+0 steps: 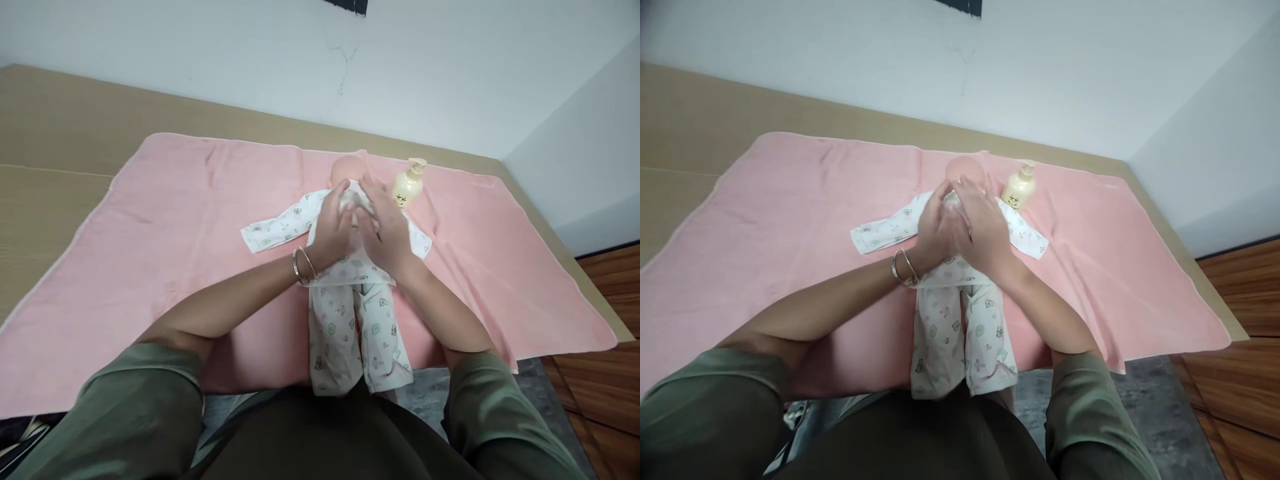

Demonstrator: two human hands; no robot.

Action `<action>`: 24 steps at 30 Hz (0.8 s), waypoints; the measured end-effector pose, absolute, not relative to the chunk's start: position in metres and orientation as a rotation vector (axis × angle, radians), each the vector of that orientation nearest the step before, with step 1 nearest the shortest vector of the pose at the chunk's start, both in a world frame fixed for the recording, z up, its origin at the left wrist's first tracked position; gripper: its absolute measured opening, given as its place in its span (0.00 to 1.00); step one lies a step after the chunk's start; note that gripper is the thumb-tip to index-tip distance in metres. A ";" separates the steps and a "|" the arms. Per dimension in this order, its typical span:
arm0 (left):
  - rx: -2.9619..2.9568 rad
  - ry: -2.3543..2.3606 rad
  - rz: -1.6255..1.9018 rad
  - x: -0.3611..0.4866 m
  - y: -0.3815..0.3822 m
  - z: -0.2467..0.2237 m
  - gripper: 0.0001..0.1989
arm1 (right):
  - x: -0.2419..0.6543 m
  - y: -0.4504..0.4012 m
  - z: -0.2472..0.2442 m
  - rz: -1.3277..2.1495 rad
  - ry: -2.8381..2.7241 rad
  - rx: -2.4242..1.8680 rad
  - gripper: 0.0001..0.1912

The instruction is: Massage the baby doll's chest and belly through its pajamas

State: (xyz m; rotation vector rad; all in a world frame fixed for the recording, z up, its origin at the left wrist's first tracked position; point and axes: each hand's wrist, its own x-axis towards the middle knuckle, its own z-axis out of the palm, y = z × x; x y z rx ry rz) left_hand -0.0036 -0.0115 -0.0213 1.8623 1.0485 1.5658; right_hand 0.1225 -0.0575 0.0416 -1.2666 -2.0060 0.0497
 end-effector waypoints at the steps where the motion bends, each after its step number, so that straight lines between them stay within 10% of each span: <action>1: 1.837 1.091 1.604 -0.005 -0.002 -0.025 0.23 | 0.121 -0.043 0.028 0.148 -2.028 -1.351 0.26; 24: 2.217 1.346 1.207 -0.025 0.021 -0.051 0.23 | 0.134 -0.014 -0.005 0.224 -2.329 -1.423 0.27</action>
